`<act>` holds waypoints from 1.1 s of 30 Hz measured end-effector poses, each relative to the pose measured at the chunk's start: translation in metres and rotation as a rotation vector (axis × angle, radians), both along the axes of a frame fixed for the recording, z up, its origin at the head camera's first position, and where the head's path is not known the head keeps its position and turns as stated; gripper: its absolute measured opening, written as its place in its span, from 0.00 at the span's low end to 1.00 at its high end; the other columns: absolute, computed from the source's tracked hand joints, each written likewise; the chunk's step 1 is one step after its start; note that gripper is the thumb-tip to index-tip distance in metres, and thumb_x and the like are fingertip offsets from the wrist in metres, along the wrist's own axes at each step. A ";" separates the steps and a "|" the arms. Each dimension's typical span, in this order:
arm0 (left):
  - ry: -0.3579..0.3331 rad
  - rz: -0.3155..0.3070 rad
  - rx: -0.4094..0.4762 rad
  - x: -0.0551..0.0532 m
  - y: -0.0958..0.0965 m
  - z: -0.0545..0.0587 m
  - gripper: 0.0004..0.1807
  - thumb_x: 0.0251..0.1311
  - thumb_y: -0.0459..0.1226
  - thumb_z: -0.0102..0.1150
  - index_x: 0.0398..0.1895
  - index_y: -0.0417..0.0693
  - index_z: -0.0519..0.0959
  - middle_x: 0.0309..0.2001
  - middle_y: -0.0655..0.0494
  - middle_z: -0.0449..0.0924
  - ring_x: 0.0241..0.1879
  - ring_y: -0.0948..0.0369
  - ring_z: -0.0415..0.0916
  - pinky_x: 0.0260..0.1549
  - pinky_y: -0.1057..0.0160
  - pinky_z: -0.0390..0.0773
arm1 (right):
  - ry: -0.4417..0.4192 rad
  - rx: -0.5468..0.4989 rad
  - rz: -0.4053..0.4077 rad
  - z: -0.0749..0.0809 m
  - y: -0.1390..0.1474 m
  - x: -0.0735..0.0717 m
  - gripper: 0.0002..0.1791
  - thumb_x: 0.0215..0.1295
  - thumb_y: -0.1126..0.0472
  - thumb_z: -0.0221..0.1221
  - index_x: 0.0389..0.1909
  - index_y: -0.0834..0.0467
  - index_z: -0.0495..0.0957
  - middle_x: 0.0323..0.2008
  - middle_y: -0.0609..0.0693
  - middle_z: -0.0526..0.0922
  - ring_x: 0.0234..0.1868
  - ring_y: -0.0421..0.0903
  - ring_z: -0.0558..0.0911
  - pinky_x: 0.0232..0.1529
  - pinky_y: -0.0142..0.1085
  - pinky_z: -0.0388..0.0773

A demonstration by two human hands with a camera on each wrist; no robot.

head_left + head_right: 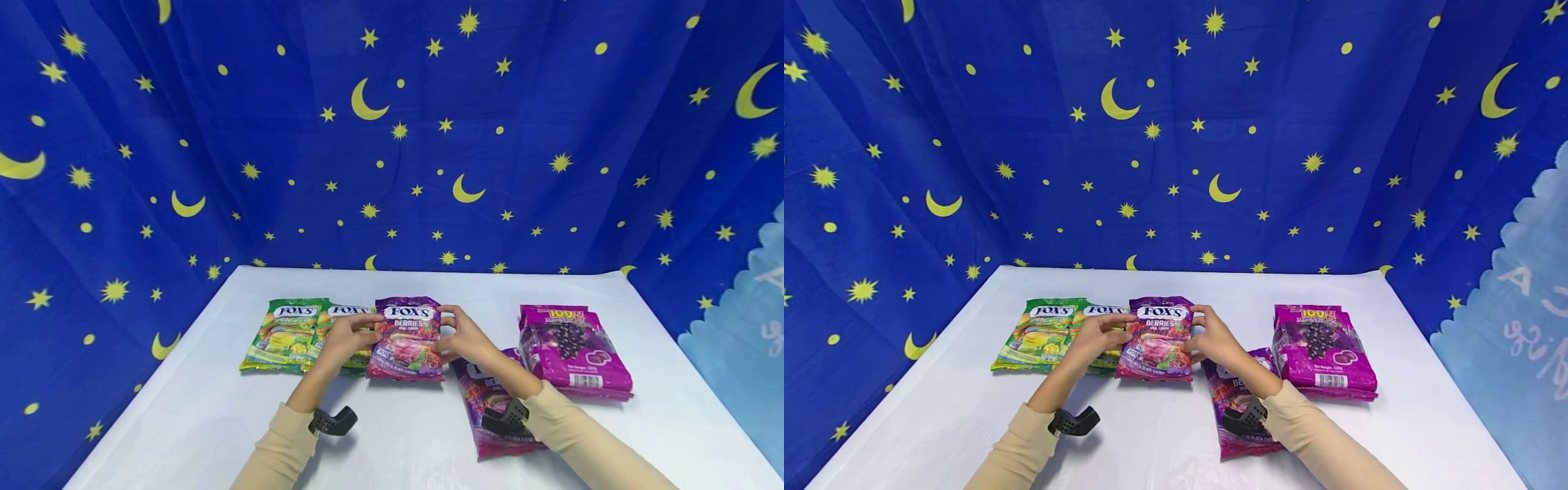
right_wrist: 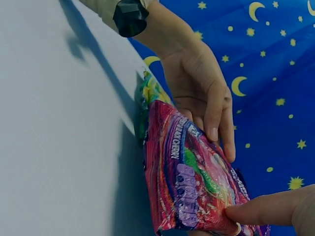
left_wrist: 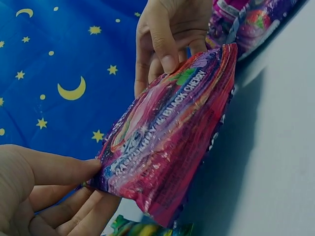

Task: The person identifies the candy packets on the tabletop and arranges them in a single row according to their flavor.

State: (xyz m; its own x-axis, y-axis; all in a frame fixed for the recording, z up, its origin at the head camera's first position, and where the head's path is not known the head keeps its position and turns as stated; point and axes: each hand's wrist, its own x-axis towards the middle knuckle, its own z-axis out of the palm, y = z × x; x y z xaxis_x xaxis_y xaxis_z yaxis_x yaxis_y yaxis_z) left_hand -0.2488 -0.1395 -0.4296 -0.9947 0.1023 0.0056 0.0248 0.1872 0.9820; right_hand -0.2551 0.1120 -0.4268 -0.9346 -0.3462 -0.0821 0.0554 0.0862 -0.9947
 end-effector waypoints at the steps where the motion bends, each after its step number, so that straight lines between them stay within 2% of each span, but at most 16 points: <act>1: 0.003 0.004 -0.011 -0.001 -0.001 -0.001 0.19 0.54 0.26 0.65 0.52 0.37 0.81 0.44 0.45 0.81 0.35 0.55 0.82 0.37 0.59 0.83 | -0.006 0.002 -0.003 0.000 -0.002 -0.001 0.44 0.53 0.78 0.61 0.69 0.65 0.51 0.61 0.70 0.62 0.32 0.52 0.83 0.32 0.48 0.84; 12: 0.011 0.091 -0.149 -0.010 -0.003 -0.003 0.18 0.53 0.25 0.64 0.50 0.40 0.82 0.42 0.48 0.83 0.35 0.58 0.81 0.35 0.61 0.83 | -0.038 0.030 -0.030 -0.007 -0.015 -0.014 0.45 0.51 0.80 0.60 0.70 0.65 0.51 0.60 0.70 0.62 0.28 0.51 0.81 0.29 0.47 0.84; 17: 0.023 0.101 -0.193 -0.012 -0.005 -0.004 0.17 0.52 0.25 0.65 0.48 0.39 0.83 0.42 0.47 0.83 0.33 0.57 0.81 0.33 0.61 0.83 | -0.045 0.052 -0.023 -0.010 -0.019 -0.018 0.44 0.51 0.80 0.60 0.69 0.65 0.52 0.58 0.69 0.63 0.30 0.51 0.81 0.31 0.47 0.84; 23: 0.051 0.110 -0.295 -0.012 -0.007 -0.011 0.15 0.52 0.25 0.66 0.45 0.38 0.84 0.39 0.46 0.84 0.29 0.58 0.80 0.28 0.61 0.81 | -0.041 0.099 -0.004 -0.018 -0.021 -0.020 0.44 0.48 0.80 0.61 0.68 0.68 0.54 0.55 0.68 0.64 0.32 0.53 0.79 0.31 0.47 0.84; 33: 0.083 0.136 -0.358 -0.012 -0.005 -0.012 0.15 0.49 0.26 0.68 0.44 0.38 0.84 0.37 0.48 0.85 0.33 0.56 0.83 0.27 0.62 0.81 | -0.027 0.142 -0.007 -0.023 -0.022 -0.024 0.44 0.46 0.80 0.61 0.68 0.70 0.55 0.52 0.67 0.65 0.30 0.53 0.80 0.28 0.46 0.84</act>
